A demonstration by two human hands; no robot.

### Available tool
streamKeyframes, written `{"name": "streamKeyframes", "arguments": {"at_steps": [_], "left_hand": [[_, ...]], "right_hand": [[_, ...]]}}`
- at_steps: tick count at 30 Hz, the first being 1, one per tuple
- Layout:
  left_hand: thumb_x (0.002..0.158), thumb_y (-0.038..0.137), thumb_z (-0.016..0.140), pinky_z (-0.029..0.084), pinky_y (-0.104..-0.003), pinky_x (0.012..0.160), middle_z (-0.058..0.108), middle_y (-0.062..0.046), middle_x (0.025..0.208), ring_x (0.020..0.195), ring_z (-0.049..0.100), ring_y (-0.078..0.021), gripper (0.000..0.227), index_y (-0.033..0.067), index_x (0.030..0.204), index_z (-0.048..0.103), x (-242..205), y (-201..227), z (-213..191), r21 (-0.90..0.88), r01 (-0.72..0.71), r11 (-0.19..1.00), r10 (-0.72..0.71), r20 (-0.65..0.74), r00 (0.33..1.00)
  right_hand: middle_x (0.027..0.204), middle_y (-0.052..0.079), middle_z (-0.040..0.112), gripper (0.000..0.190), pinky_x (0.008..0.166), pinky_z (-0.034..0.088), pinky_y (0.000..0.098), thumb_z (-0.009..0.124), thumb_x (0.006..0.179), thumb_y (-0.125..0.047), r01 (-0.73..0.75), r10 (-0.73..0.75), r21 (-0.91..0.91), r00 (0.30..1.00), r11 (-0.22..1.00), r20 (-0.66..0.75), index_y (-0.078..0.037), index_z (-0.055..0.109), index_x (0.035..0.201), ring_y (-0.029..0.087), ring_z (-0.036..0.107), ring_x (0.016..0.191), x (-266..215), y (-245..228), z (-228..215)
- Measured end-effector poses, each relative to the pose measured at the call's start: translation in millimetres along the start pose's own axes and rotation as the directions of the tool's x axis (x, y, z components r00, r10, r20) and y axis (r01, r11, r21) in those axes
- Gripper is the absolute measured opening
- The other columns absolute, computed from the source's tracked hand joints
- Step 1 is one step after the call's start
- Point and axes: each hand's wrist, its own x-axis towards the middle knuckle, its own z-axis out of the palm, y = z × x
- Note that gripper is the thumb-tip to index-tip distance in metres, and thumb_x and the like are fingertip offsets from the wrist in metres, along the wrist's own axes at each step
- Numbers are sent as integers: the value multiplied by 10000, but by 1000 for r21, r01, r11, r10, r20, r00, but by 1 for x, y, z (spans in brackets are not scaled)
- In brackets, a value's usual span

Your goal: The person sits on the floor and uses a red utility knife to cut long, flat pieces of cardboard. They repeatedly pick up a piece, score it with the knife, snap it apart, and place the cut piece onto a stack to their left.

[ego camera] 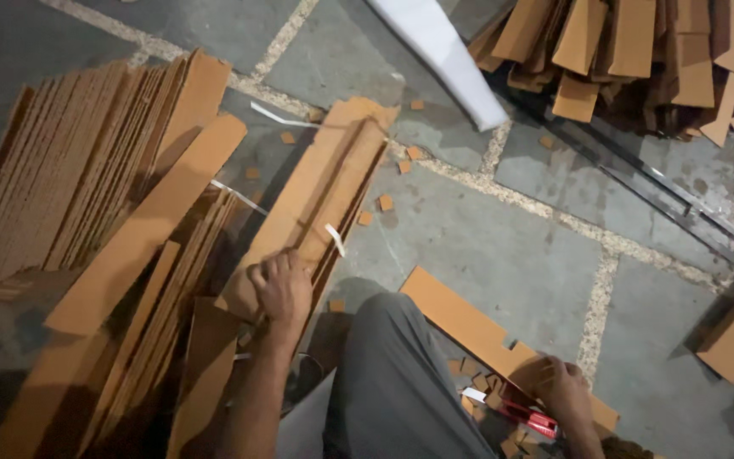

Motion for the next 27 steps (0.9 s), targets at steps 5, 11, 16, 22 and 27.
{"name": "streamKeyframes", "arguments": {"at_steps": [5,11,16,22,27], "left_hand": [[769,474,761,212,-682,1098,501,-152,1462,1404,403,-350,538,144,1184,672,4,-17,1,0,-137,991,137,-28,990],[598,602,869,68,-669,1195,58,-137,1734,1546,119,-336,1275,164,1605,221,49,-48,26,-456,410,790,-114,547,829],[627,629,938,137,-614,1212,137,-252,1651,1512,190,-414,1428,83,1606,55,82,-44,-13,-255,378,890,-99,702,706],[708,557,848,372,-659,1102,507,-223,1465,1368,505,-405,1117,65,1566,328,48,-10,-68,-247,311,918,-183,433,883],[813,455,816,516,-517,966,613,-284,1314,1178,616,-438,774,-8,1377,558,54,-44,-33,-370,232,900,-95,353,931]], "right_hand": [[1385,176,598,578,1023,526,478,695,816,-212,-2,0,-29,999,1000,-50,-233,596,1386,403,595,1241,-2,2,6],[1428,112,566,661,1029,522,469,773,771,-287,-73,76,-100,997,992,29,-272,568,1399,365,559,1302,2,3,1],[1444,96,548,734,1040,519,468,854,731,-353,-97,101,-49,991,994,85,-274,554,1396,354,543,1326,-2,4,4],[1435,125,546,813,1029,540,457,907,674,-321,-114,119,-61,990,992,79,-286,550,1403,372,551,1314,1,2,0],[1389,120,584,794,1024,540,458,890,657,-277,-41,44,-52,997,998,61,-255,571,1383,364,577,1278,-9,12,5]]}}
